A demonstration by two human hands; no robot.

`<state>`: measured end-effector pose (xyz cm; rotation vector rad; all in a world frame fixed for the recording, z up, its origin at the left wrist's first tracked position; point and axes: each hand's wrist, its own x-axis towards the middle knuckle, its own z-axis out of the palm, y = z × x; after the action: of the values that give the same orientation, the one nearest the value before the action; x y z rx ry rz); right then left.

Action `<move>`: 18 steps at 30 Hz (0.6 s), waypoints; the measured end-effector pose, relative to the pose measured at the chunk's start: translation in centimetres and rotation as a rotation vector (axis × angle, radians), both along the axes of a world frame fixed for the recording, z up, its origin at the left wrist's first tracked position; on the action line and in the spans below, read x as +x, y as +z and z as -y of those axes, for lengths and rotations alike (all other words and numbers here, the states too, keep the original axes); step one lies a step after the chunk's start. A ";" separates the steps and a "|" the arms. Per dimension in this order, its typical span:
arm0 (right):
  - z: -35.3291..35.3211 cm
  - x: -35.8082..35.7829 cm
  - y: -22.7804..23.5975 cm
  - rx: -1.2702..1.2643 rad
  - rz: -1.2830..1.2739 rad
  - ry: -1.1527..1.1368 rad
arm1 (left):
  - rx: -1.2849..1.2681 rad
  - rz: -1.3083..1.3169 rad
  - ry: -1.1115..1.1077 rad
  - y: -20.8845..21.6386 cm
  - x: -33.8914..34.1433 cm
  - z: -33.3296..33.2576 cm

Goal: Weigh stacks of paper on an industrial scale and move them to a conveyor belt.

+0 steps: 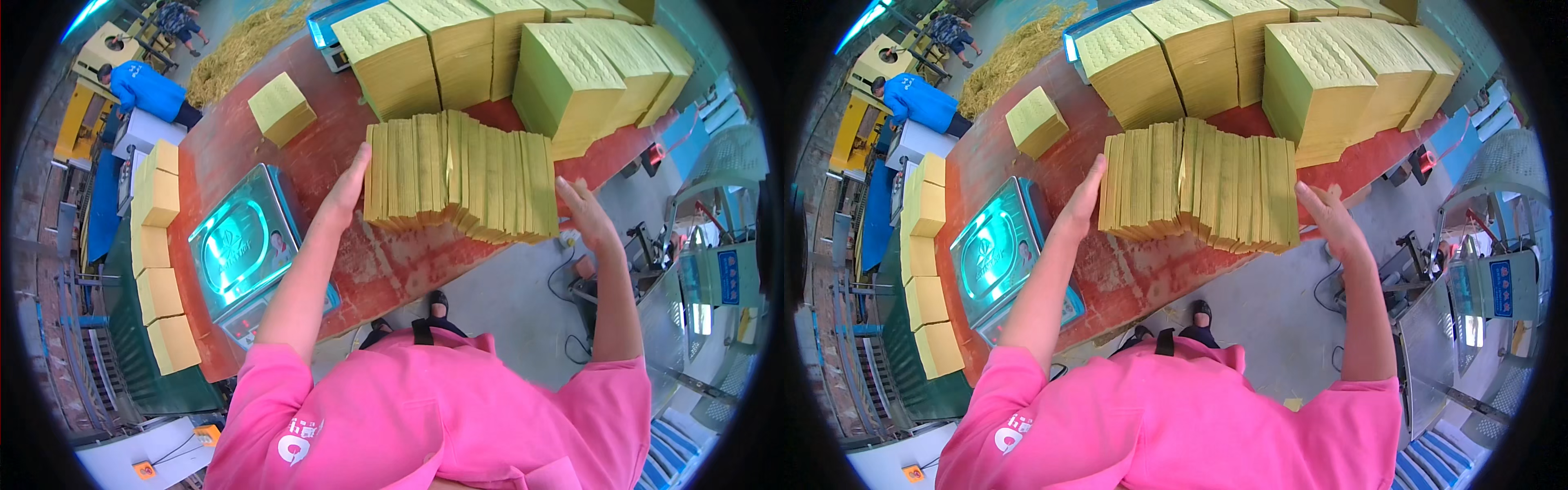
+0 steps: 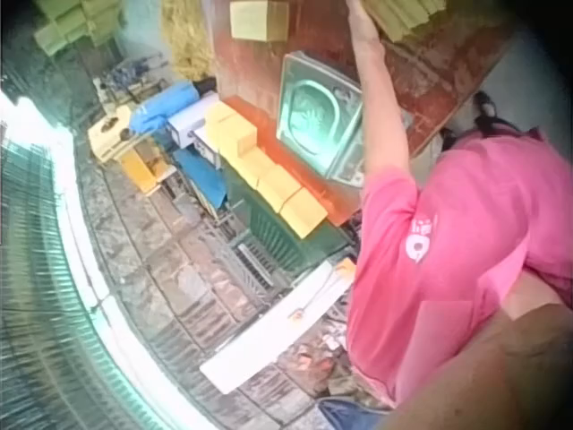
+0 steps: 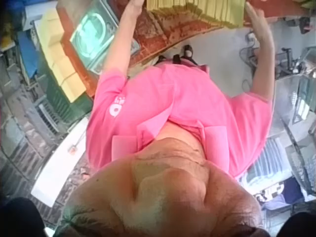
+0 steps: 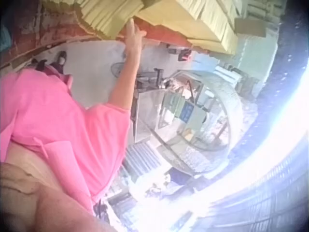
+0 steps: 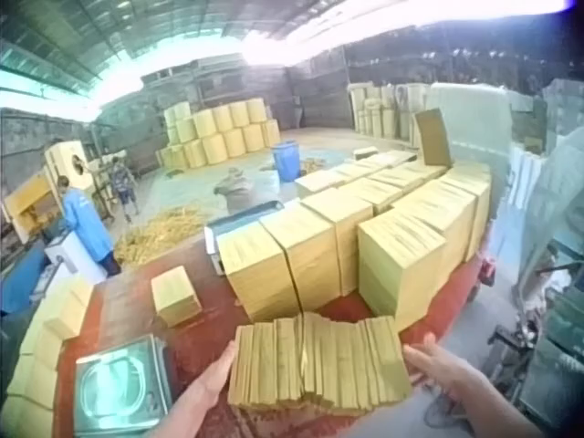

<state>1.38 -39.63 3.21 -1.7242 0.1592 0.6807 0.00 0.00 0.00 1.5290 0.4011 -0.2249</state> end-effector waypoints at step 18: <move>-6.0 -1.8 -4.9 0.266 0.590 -0.023 | 0.095 0.624 -0.028 0.5 -5.3 2.1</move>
<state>-0.43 -33.67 -1.68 -1.5911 -0.3092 0.1448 -5.31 -2.10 0.55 1.6090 -0.1075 0.2538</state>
